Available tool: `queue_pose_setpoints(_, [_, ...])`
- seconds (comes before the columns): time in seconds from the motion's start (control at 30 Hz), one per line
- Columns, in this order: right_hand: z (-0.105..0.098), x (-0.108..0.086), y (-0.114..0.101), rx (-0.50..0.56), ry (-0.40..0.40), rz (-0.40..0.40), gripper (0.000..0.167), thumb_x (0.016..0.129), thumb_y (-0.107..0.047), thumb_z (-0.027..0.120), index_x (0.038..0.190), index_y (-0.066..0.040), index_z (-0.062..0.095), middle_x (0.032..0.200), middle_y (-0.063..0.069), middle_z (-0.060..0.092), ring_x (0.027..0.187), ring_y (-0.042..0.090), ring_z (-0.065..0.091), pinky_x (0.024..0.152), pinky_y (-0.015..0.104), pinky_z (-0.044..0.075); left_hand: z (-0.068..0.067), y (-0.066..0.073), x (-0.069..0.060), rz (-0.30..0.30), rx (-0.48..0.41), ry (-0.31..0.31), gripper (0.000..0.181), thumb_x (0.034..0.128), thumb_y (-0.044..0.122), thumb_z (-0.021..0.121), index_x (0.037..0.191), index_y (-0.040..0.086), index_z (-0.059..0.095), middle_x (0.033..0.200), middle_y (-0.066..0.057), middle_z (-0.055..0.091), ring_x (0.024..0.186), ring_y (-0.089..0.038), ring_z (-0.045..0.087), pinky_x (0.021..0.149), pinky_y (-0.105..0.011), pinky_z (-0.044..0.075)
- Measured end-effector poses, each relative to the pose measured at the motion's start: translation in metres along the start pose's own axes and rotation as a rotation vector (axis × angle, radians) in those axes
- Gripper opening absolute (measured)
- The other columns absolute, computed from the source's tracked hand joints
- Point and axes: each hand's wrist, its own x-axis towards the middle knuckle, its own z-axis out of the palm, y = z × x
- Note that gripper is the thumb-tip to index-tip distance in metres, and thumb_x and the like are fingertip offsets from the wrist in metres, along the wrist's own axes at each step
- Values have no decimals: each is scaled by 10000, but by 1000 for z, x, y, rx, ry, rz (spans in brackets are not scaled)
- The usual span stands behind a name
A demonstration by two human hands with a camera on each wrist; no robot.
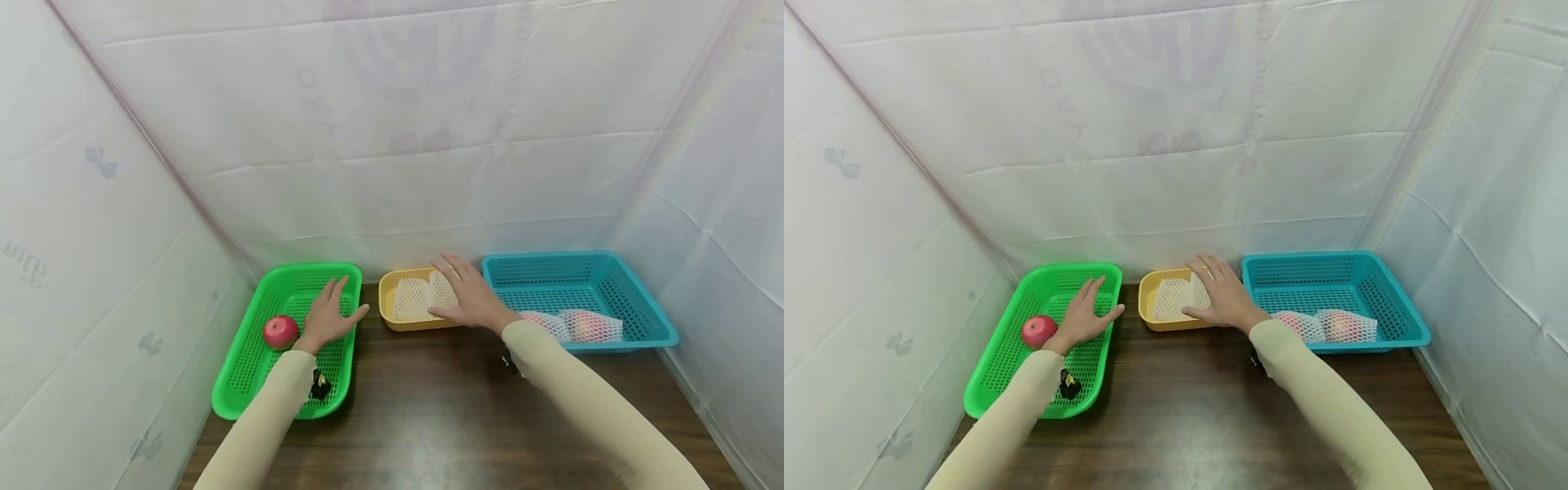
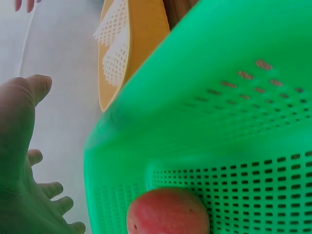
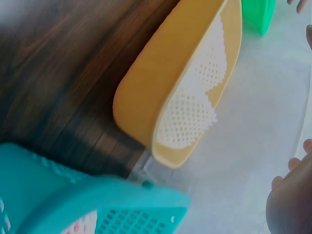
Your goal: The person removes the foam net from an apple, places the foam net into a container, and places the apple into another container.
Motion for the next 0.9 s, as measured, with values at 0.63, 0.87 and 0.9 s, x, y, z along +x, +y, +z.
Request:
queue_pose_setpoints(0.63, [-26, -19, 42, -62, -33, -9, 1001, 866, -573, 757, 1629, -148, 268, 1666, 181, 239, 1499, 435, 260, 1171, 667, 227, 15, 37, 1, 57, 0, -12, 909, 952, 578, 615, 1641, 132, 225, 1680, -238, 148, 1521, -464, 193, 1167, -685, 223])
queue_pose_setpoints(0.87, [-33, -26, 55, -55, -58, 6, 1023, 866, -542, 775, 1637, -133, 243, 1667, 179, 242, 1501, 423, 267, 1169, 668, 234, 19, 48, 0, 61, 7, -45, 902, 965, 589, 600, 1644, 137, 213, 1694, -209, 120, 1539, -427, 173, 1184, -656, 223])
queue_pose_setpoints(0.9, [-35, -27, 56, -55, -70, 17, 1021, 869, -541, 773, 1636, -127, 242, 1666, 180, 243, 1502, 420, 267, 1172, 667, 230, 20, 48, 0, 59, 4, -49, 904, 965, 590, 600, 1646, 140, 210, 1695, -205, 116, 1537, -430, 176, 1183, -658, 223])
